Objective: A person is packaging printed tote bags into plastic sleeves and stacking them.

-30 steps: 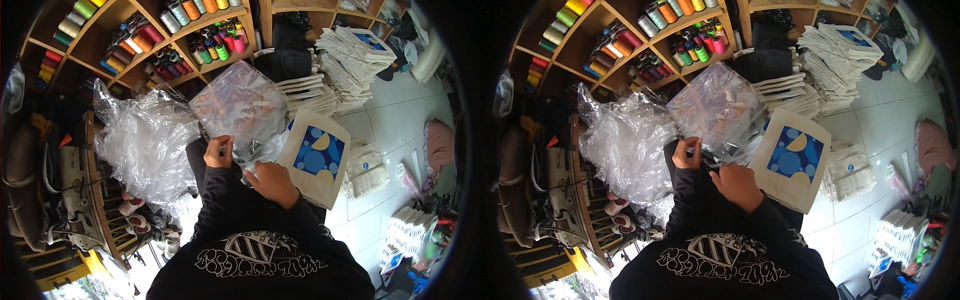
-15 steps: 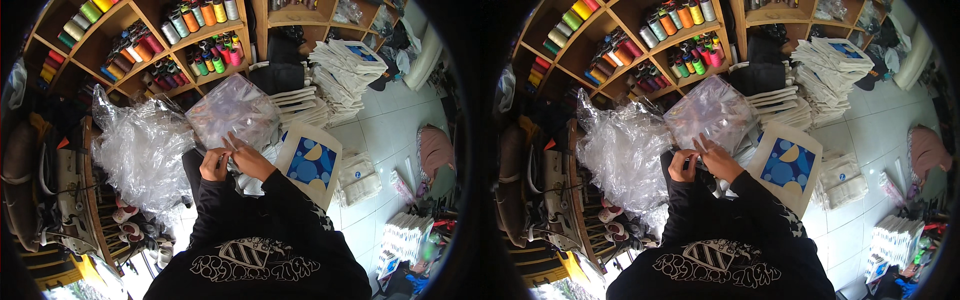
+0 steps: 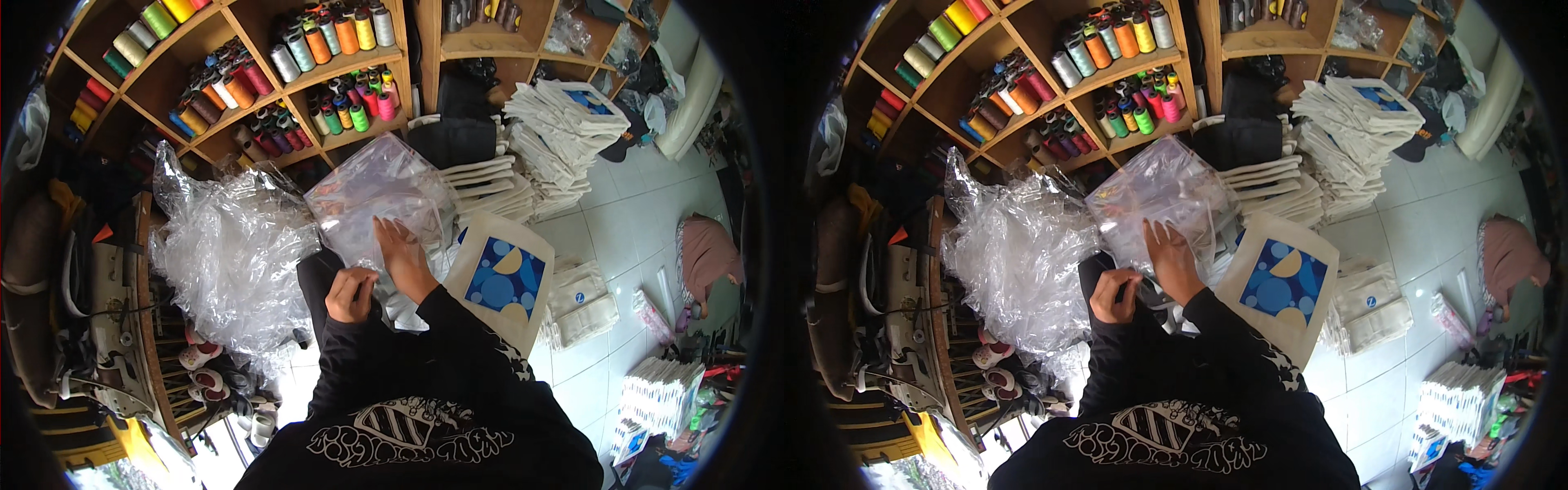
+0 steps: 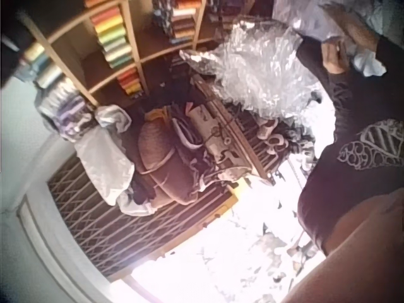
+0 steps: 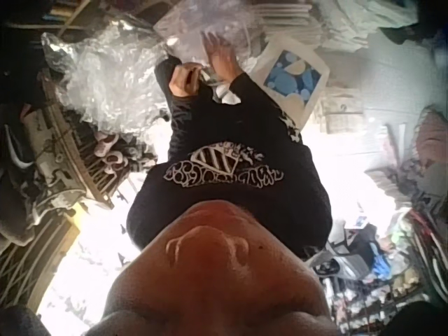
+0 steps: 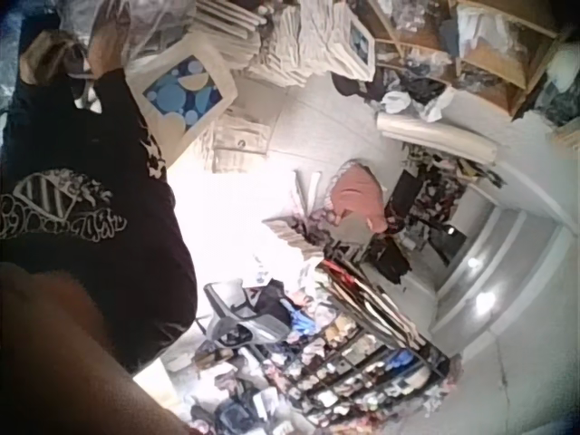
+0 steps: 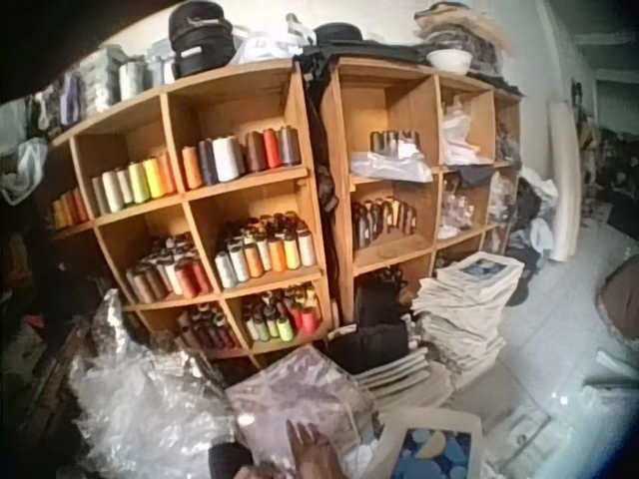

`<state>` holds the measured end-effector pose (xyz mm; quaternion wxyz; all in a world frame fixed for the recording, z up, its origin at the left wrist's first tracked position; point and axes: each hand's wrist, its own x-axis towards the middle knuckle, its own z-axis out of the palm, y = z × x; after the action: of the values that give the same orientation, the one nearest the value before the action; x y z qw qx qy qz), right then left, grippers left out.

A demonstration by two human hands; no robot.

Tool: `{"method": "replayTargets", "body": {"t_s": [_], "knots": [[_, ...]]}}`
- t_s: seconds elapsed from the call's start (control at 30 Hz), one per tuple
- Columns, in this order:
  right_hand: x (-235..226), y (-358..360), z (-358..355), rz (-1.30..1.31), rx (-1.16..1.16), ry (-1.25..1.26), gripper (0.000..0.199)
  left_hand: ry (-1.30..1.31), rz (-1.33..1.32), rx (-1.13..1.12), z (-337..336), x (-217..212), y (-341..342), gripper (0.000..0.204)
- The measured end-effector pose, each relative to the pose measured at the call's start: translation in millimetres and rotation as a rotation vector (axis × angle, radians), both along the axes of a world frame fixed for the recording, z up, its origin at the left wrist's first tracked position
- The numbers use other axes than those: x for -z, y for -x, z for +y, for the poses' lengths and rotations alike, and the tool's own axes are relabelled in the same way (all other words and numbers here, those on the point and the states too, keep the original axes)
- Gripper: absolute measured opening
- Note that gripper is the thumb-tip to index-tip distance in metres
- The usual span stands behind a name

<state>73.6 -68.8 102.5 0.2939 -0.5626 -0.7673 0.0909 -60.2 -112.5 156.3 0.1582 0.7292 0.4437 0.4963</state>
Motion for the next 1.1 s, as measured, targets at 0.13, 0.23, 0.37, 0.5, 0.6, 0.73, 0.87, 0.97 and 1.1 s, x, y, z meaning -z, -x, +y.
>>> {"method": "replayTargets", "body": {"t_s": [0.13,0.23,0.37,0.5,0.6,0.73,0.87,0.97,1.1], "knots": [[8.4,0.0,9.4,-0.242,0.28,0.011,0.067,-0.004,-0.02,0.08,-12.8,-9.6,0.3,0.011],[17.6,-8.5,14.5,-0.265,0.368,0.067,0.084,-0.027,-0.015,0.126,-20.8,-18.0,-2.6,0.013],[28.5,-9.3,17.2,-0.268,0.422,-0.064,0.082,-0.033,0.027,0.172,-27.1,-17.8,-8.9,0.016],[14.7,8.3,18.3,-0.232,0.218,-0.082,0.081,-0.03,0.032,0.164,-25.2,-4.4,-4.5,0.019],[-12.4,42.8,-1.4,-0.118,-0.035,0.115,0.083,-0.017,0.017,0.126,-25.3,-1.5,-1.1,0.018],[-8.5,72.5,-9.4,-0.019,-0.235,0.225,0.082,-0.047,0.024,0.209,-20.1,-3.5,-7.6,0.016],[-5.1,85.1,7.3,-0.065,-0.197,0.194,0.081,-0.071,0.028,0.303,-33.2,-16.9,-10.0,0.016],[5.0,87.3,23.3,-0.137,-0.014,0.068,0.074,0.024,-0.066,0.474,-49.2,-24.2,-8.3,0.014],[-5.0,86.9,32.3,-0.108,0.057,0.014,0.077,0.01,-0.105,0.431,-56.3,-23.5,-2.9,0.013]]}}
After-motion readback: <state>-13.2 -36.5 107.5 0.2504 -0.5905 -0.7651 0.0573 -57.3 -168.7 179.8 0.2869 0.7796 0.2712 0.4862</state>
